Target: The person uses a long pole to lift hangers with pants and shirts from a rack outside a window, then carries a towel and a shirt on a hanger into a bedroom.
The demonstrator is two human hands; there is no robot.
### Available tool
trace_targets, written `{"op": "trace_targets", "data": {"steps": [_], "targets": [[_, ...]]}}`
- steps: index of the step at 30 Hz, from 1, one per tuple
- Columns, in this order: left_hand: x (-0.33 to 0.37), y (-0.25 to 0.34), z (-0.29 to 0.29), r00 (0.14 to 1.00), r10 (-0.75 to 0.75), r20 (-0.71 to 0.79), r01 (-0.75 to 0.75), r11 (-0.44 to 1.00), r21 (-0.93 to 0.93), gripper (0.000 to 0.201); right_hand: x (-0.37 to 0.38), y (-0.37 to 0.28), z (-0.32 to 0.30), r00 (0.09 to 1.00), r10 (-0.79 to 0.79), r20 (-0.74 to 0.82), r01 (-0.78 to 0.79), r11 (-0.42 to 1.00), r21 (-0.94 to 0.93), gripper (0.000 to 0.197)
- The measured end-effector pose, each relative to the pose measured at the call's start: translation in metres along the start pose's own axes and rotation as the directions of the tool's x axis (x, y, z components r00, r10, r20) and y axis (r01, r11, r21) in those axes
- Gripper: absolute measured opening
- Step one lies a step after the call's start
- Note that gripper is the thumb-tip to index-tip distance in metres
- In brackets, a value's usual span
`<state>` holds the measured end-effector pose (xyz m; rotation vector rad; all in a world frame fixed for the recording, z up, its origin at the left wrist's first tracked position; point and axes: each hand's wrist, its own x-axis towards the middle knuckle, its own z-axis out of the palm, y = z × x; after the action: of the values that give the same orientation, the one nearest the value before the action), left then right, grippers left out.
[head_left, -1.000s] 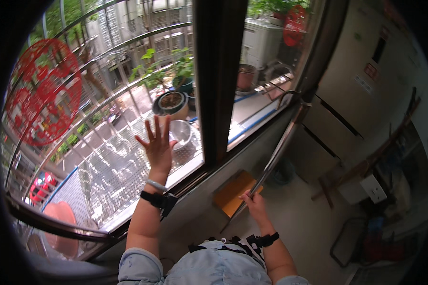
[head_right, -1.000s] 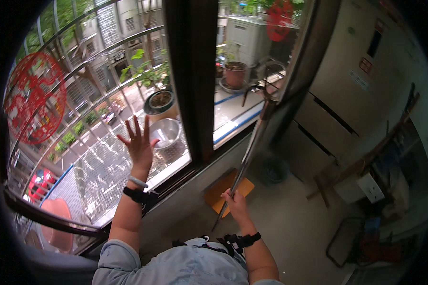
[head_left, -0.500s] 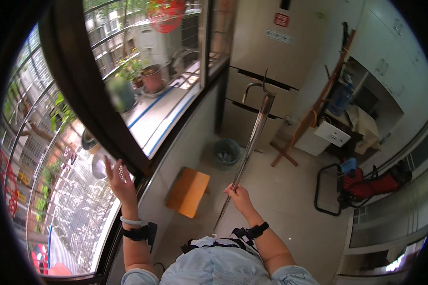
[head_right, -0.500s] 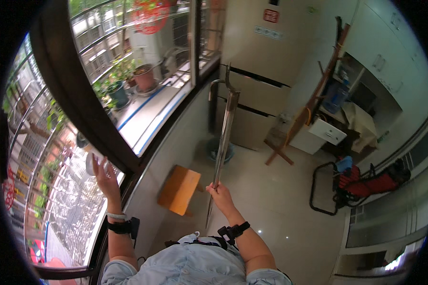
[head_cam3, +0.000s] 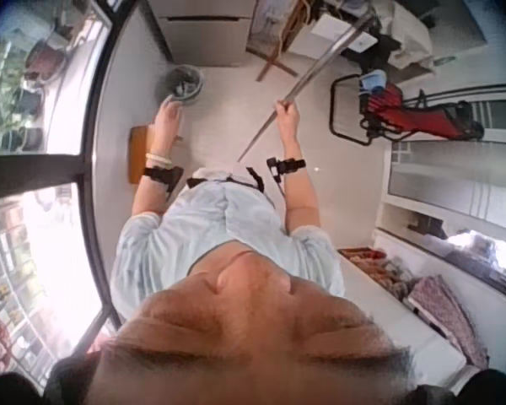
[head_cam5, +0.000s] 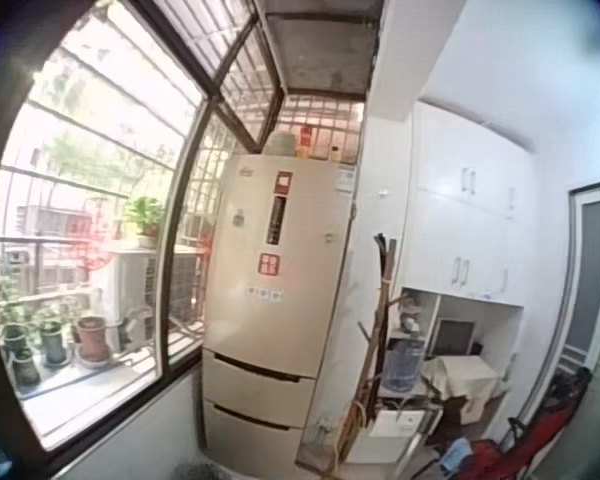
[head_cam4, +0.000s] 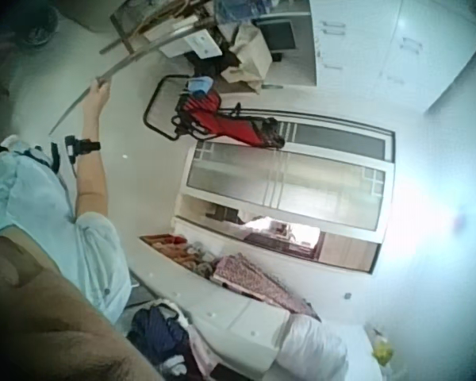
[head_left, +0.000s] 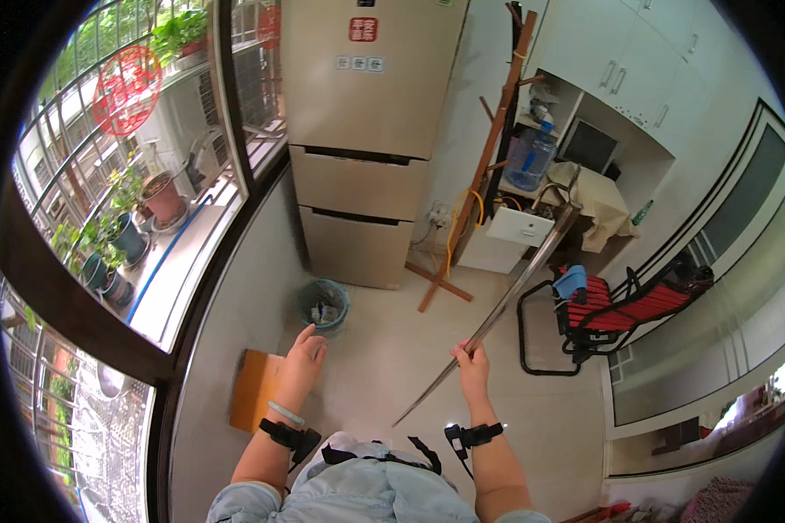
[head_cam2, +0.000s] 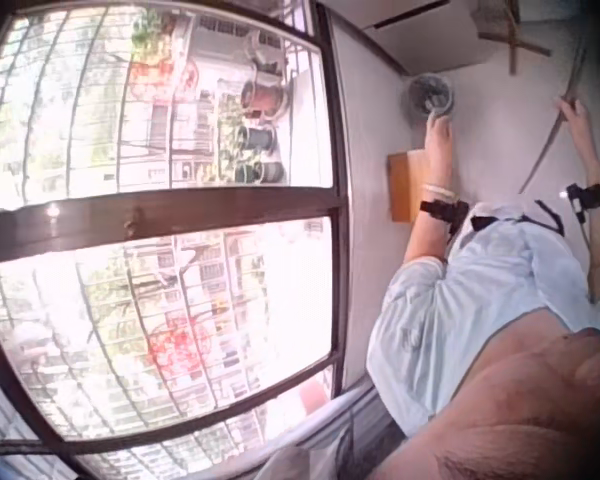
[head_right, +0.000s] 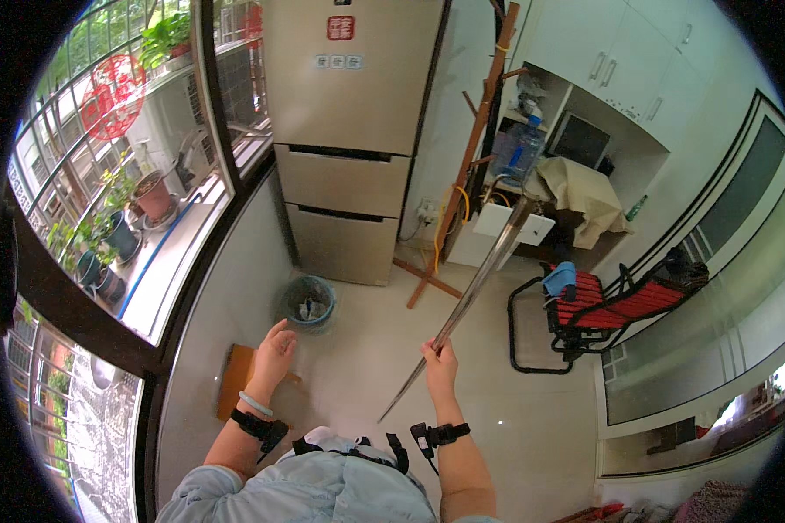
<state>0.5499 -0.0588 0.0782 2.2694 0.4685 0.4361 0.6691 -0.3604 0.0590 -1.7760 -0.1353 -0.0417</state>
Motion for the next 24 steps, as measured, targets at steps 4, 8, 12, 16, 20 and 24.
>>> {"op": "trace_targets", "data": {"steps": [4,8,12,16,20,24], "targets": [[0.036,0.006,0.045,0.986,0.158,0.060,-0.155,0.987,-0.040,0.013,0.035,0.001,-0.020,0.993,-0.001,-0.116,0.009,0.998,0.065,0.015],[0.077,0.008,0.086,0.965,0.229,0.126,-0.226,0.973,-0.037,0.014,0.084,0.005,-0.028,0.989,-0.043,-0.143,0.048,0.998,0.027,0.015],[0.131,0.010,0.124,0.966,0.226,0.126,-0.222,0.974,-0.042,0.014,0.151,0.006,-0.024,0.990,-0.054,-0.132,0.056,0.998,0.009,0.015],[0.199,0.007,0.153,0.961,0.242,0.132,-0.244,0.970,-0.002,0.015,0.238,0.018,-0.017,0.994,-0.038,-0.098,0.027,0.994,-0.106,0.015],[0.266,0.013,0.174,0.950,0.243,0.199,-0.244,0.970,-0.018,0.016,0.332,0.022,-0.003,0.996,0.004,-0.089,-0.021,0.981,-0.192,0.015],[0.316,0.029,0.184,0.944,0.233,0.234,-0.235,0.972,-0.021,0.017,0.404,0.015,0.005,0.994,-0.093,-0.060,0.075,0.963,-0.258,0.017]]}}
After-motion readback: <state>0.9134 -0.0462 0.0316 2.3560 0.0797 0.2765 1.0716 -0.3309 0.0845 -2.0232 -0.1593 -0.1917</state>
